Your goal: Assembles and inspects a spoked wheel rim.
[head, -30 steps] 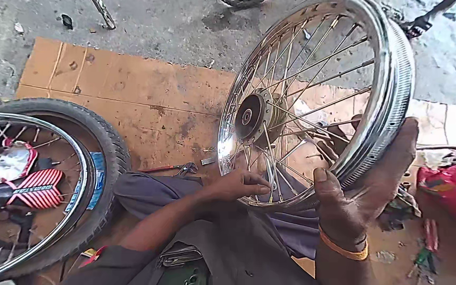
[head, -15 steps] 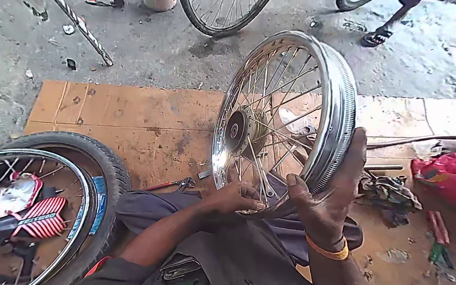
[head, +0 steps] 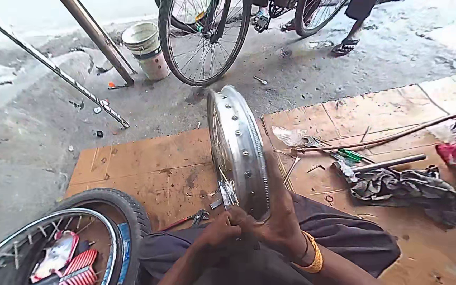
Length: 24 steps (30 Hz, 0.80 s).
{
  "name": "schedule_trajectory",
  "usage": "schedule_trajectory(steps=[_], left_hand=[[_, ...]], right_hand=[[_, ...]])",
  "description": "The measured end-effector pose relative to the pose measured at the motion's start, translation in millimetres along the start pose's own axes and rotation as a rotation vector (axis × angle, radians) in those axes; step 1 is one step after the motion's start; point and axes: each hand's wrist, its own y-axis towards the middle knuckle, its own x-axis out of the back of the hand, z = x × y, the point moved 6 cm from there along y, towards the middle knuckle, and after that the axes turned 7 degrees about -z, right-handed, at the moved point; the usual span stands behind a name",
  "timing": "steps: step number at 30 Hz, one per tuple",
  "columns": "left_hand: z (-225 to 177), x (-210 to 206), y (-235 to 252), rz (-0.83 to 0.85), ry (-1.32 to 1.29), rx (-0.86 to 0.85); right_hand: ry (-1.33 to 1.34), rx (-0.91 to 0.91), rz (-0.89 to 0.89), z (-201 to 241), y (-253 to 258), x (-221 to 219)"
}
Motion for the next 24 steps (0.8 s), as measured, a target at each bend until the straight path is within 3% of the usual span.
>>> schedule_trajectory(steps=[3, 5, 8, 9, 11, 14, 16, 20, 24], left_hand=[[17, 22, -18, -0.196, 0.216, 0.197], [57, 45, -17, -0.145, 0.494, 0.298], [24, 37, -35, -0.131, 0.81, 0.695], [11, 33, -40, -0.124, 0.841, 0.744], [-8, 24, -44, -0.098, 0.807, 0.64], [-25, 19, -46, -0.158, 0.522, 0.26], [-23, 27, -45, -0.242, 0.298, 0.048], [-7, 78, -15, -0.514, 0.125, -0.137], [-36, 95, -12, -0.719, 0.089, -0.408]], right_hand=[[0.029, 0.045, 0.03, 11, -10, -20], [0.038, 0.077, 0.055, 16, -16, -28], [0.052, 0.103, 0.073, 21, -23, -34], [0.06, 0.111, 0.078, 21, -25, -33], [0.066, 0.114, 0.079, 20, -29, -32], [0.028, 0.12, 0.053, 18, -35, -29], [0.011, 0.11, 0.042, 14, -38, -28], [0.059, 0.114, 0.035, -3, -50, -23], [0.14, 0.088, 0.107, -33, -70, -24]])
